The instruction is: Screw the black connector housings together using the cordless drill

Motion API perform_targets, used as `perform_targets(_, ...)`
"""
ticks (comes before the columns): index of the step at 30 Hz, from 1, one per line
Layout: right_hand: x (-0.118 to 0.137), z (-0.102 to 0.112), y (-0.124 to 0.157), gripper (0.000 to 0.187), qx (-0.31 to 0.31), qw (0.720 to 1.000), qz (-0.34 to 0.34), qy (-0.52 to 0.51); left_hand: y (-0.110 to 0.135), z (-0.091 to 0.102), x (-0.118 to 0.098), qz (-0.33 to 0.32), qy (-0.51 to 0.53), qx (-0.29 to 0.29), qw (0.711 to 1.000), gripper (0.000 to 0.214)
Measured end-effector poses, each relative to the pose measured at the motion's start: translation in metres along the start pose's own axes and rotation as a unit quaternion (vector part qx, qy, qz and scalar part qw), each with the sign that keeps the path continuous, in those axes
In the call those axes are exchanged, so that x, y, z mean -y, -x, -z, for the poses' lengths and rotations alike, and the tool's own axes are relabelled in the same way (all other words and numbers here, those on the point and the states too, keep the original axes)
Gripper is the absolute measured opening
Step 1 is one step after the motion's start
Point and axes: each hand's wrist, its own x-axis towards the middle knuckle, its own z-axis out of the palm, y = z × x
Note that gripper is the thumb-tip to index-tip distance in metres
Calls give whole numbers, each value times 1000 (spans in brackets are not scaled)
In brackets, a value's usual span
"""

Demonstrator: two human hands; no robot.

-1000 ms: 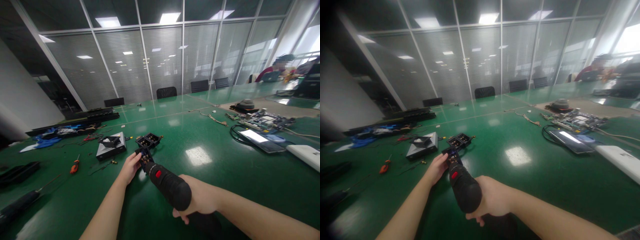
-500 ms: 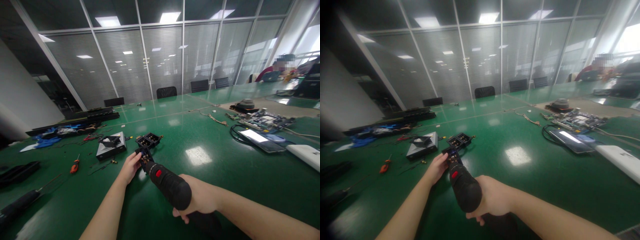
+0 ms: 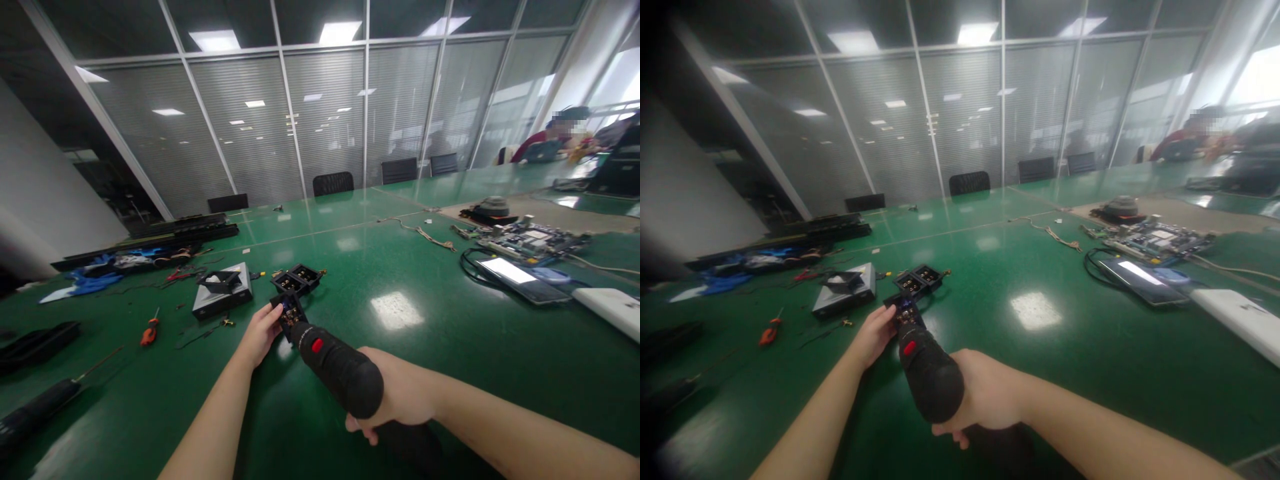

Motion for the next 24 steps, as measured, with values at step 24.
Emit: perform_targets(24,2,0,1,29,10,1000,19,10,3,-4,-3,-1,-3,-1,1000,51)
